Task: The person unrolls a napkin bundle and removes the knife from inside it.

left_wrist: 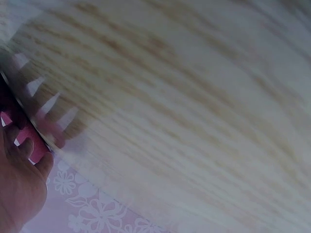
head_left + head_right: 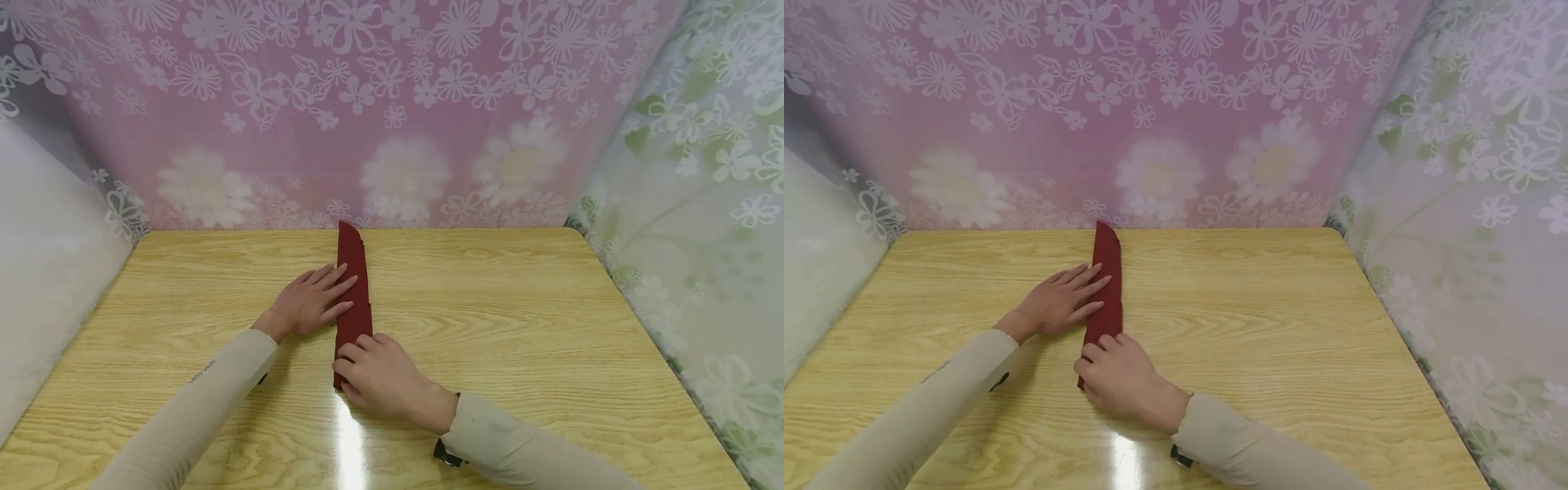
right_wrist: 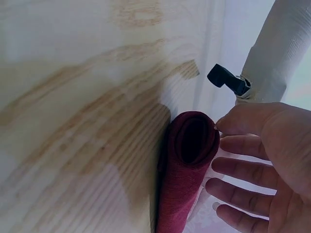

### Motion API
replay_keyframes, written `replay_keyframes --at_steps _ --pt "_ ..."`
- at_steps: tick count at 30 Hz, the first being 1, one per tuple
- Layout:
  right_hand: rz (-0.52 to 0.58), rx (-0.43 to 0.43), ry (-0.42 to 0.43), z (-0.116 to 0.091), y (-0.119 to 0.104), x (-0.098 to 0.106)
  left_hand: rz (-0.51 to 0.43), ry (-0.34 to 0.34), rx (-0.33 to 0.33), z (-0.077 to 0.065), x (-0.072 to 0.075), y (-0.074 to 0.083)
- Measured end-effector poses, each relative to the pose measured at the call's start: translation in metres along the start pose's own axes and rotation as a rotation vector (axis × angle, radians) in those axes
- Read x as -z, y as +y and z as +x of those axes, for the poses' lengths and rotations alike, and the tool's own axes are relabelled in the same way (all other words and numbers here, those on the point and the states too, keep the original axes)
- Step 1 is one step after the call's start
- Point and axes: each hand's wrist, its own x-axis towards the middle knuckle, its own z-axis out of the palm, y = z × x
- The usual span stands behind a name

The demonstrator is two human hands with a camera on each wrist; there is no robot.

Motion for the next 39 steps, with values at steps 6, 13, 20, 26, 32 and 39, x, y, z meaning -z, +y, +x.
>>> replay_keyframes --at_steps 6,13,20,26,32,39 --pt "-0.001 0.002 0.013 -0.003 0.000 -0.001 -0.010 -0.022 0.008 0.000 0.001 0.001" --pt "-0.001 -0.027 0.011 -0.004 -0.001 -0.004 -0.021 -0.031 0.018 0.001 0.001 0.001" --pt "0.002 -0.049 0.018 -0.003 -0.003 -0.006 -0.025 -0.023 0.017 0.000 0.000 0.002" --pt "0.031 -0.087 0.034 -0.004 -0.006 -0.010 -0.017 -0.035 0.017 0.000 -0.002 0.000" --pt "0.029 -0.143 0.055 -0.005 -0.011 -0.013 -0.016 -0.032 0.012 0.001 -0.003 0.000" --pt "0.027 -0.169 0.045 -0.006 -0.016 -0.014 -0.022 -0.014 0.003 0.001 -0.005 -0.001"
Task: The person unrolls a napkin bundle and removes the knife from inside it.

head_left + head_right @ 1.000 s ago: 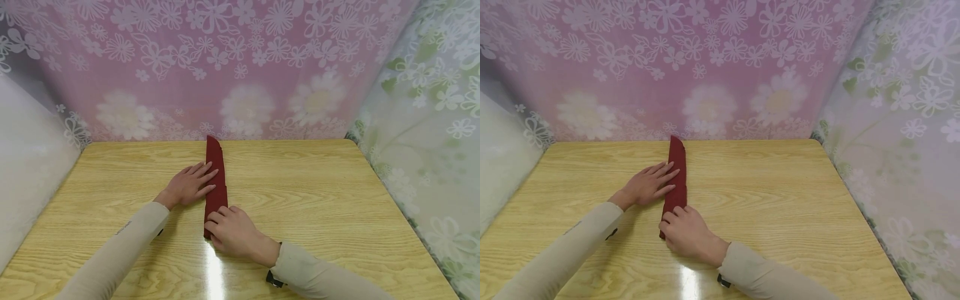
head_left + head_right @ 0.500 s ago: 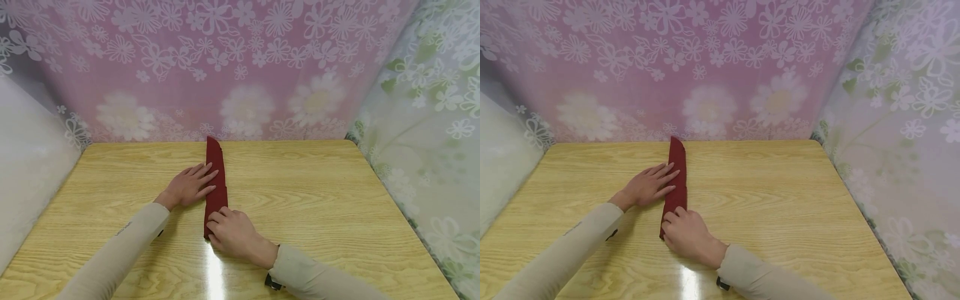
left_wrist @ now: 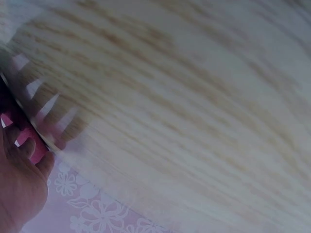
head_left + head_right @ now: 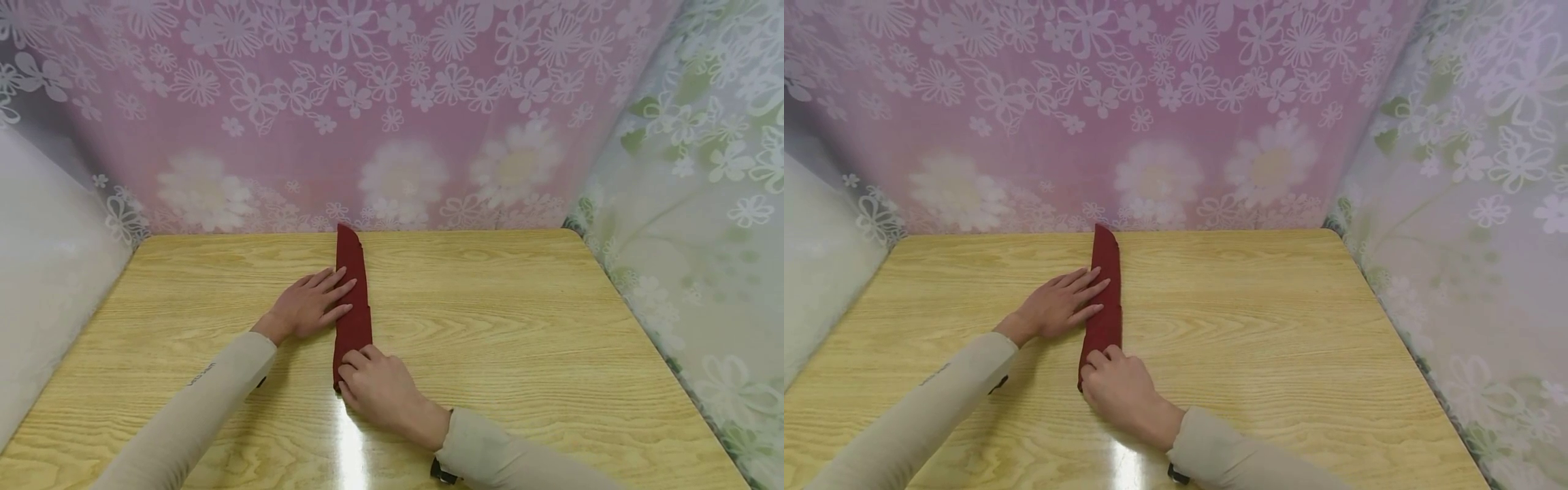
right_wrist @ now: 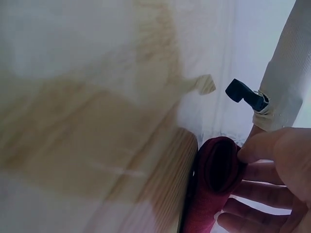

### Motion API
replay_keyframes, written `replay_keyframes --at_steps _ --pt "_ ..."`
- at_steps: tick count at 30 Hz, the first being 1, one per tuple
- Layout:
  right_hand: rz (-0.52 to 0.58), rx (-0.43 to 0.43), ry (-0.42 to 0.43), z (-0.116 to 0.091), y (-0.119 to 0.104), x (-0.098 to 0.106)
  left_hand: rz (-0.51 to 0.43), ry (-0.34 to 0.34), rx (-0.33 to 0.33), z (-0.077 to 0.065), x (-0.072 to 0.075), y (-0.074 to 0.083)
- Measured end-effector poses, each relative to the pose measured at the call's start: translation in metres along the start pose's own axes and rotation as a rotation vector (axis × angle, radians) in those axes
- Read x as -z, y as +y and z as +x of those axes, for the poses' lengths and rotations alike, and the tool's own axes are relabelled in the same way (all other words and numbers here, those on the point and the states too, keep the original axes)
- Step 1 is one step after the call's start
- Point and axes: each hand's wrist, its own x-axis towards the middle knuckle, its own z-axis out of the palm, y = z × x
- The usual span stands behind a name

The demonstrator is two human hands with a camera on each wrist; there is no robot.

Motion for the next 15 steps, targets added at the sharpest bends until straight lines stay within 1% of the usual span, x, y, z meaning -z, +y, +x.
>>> replay_keyframes --at_steps 3,6,11,15 --pt "0.007 -0.004 -0.012 -0.0005 -0.0018 0.0005 -0.004 -0.015 0.006 -0.0003 0.0013 0.0010" --pt "0.033 -0.027 -0.009 -0.0011 -0.0027 0.0004 -0.005 -0.023 0.007 -0.0006 0.0026 0.0019" --pt "0.118 -0.081 0.009 -0.0017 -0.0015 0.0001 -0.001 -0.015 0.002 -0.0001 0.0034 0.0026" --pt "0.192 -0.095 0.017 -0.0017 0.0012 0.0003 -0.001 -0.023 0.005 0.0003 0.0039 0.0028"
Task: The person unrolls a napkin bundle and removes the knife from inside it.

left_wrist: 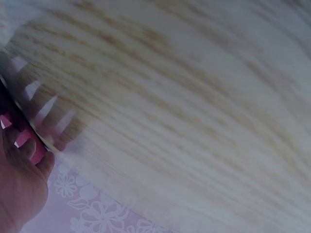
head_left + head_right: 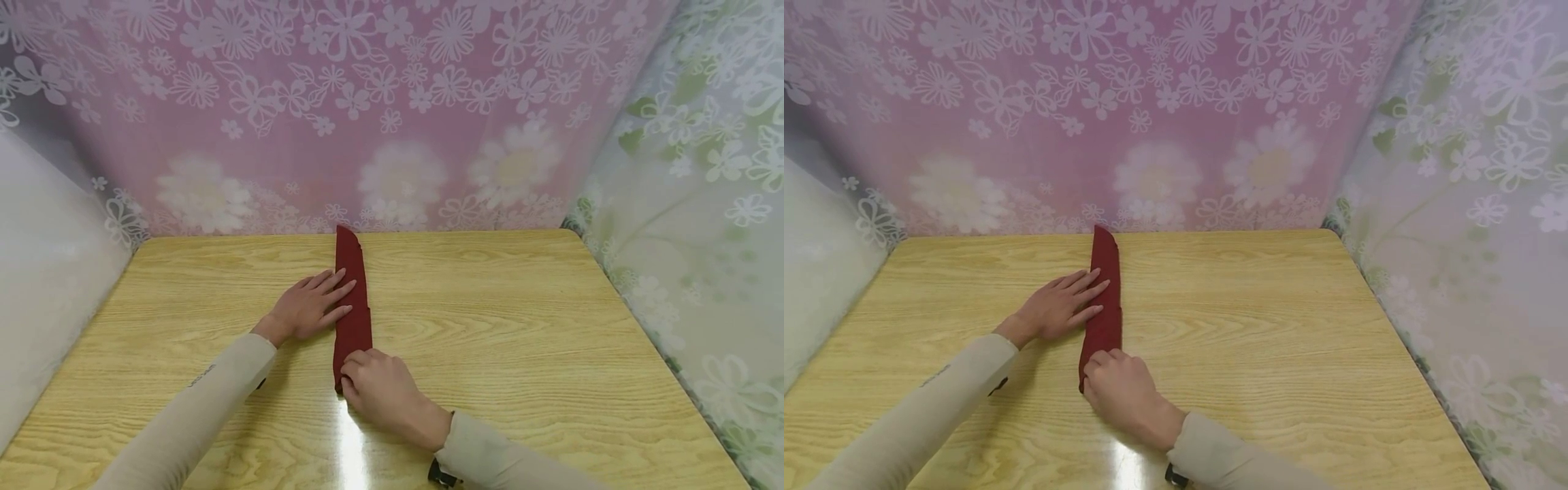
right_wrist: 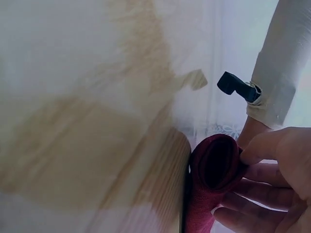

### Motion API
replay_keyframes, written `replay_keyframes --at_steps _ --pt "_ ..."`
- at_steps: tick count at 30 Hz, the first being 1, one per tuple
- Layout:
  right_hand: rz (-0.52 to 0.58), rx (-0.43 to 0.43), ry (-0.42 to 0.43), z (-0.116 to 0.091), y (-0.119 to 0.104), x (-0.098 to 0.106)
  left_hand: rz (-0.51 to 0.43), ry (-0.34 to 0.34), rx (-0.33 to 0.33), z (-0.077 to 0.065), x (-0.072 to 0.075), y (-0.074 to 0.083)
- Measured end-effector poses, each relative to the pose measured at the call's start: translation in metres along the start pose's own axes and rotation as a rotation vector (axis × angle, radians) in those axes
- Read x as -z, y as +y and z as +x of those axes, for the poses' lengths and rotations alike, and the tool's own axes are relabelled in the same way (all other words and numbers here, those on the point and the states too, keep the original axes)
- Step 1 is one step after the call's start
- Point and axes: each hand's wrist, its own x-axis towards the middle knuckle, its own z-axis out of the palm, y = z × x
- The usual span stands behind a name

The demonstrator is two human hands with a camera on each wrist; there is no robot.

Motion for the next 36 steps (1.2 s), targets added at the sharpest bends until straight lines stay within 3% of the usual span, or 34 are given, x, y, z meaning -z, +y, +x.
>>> replay_keyframes --at_steps 10,15,30,36 --pt "0.208 -0.075 0.035 -0.003 0.006 0.003 -0.012 -0.002 -0.004 0.000 -0.001 0.000" --pt "0.280 -0.108 0.091 -0.005 0.009 0.005 -0.015 -0.003 -0.005 0.000 -0.002 -0.001" --pt "0.271 -0.136 0.191 -0.013 0.017 0.010 -0.016 -0.024 0.003 0.000 -0.001 0.000" --pt "0.330 -0.169 0.190 -0.018 0.019 0.017 -0.013 -0.020 0.003 -0.001 -0.001 0.000"
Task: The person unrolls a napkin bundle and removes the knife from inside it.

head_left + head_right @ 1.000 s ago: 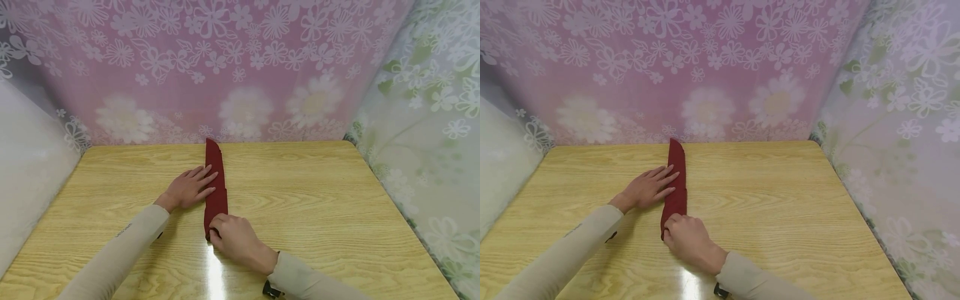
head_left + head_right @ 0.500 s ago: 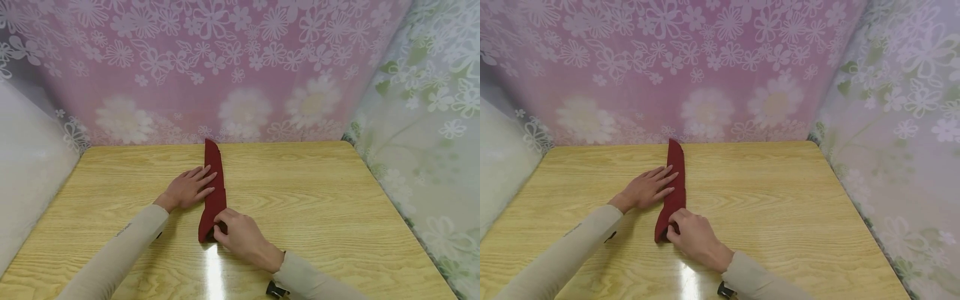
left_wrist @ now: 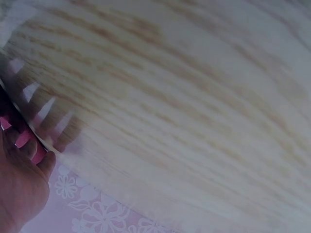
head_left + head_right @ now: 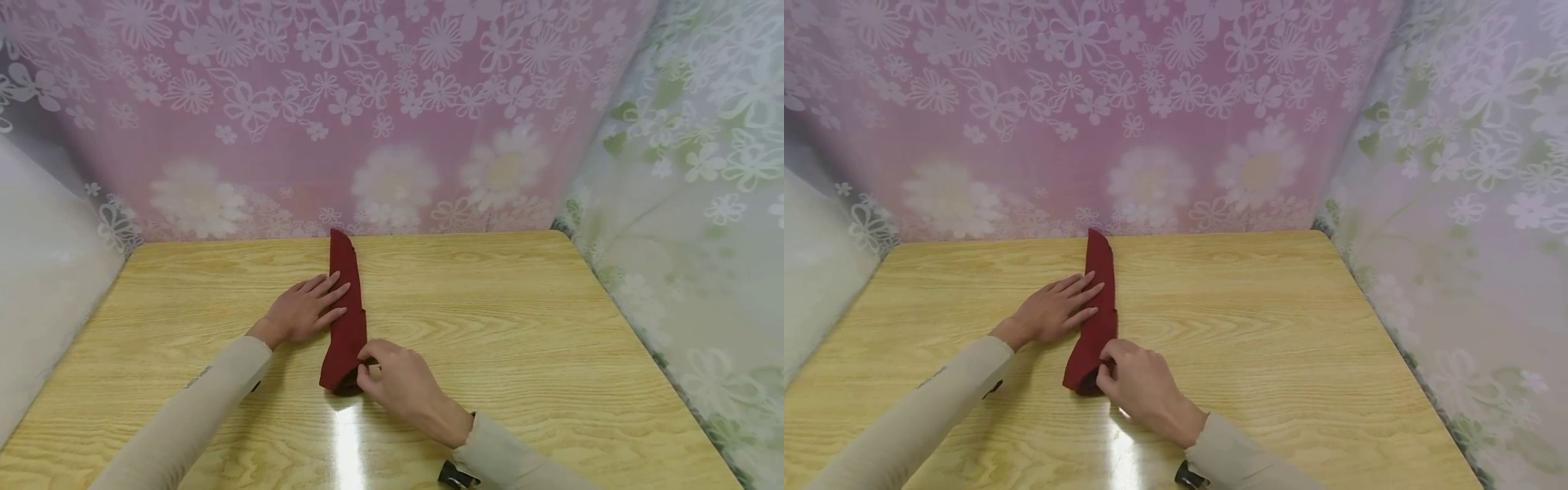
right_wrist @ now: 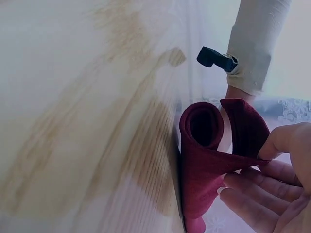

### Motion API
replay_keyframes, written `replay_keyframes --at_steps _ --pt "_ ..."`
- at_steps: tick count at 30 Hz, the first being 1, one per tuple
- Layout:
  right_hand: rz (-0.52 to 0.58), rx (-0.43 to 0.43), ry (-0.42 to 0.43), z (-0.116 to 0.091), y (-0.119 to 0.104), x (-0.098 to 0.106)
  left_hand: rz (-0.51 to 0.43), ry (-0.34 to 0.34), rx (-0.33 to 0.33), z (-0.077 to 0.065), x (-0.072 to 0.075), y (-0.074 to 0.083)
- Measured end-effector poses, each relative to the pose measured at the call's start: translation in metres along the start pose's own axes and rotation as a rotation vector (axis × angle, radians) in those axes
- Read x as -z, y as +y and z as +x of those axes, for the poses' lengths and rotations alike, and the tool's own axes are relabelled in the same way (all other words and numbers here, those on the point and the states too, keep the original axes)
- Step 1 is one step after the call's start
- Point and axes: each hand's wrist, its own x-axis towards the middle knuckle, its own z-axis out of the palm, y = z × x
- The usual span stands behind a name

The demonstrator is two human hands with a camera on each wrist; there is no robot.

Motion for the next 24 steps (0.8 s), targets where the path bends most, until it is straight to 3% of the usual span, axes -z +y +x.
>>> replay_keyframes --at_steps 7,13,20,24 --pt "0.070 -0.161 -0.059 -0.005 0.004 0.010 -0.005 0.015 -0.002 -0.001 -0.002 -0.001" --pt "0.117 -0.259 -0.040 -0.012 0.012 0.020 -0.022 0.031 -0.007 -0.002 0.001 0.000" --pt "0.100 -0.321 -0.038 -0.019 0.020 0.025 -0.017 0.037 -0.013 -0.001 0.000 0.000" --pt "0.031 -0.323 -0.019 -0.023 0.023 0.026 -0.016 0.034 -0.015 0.000 0.000 0.001"
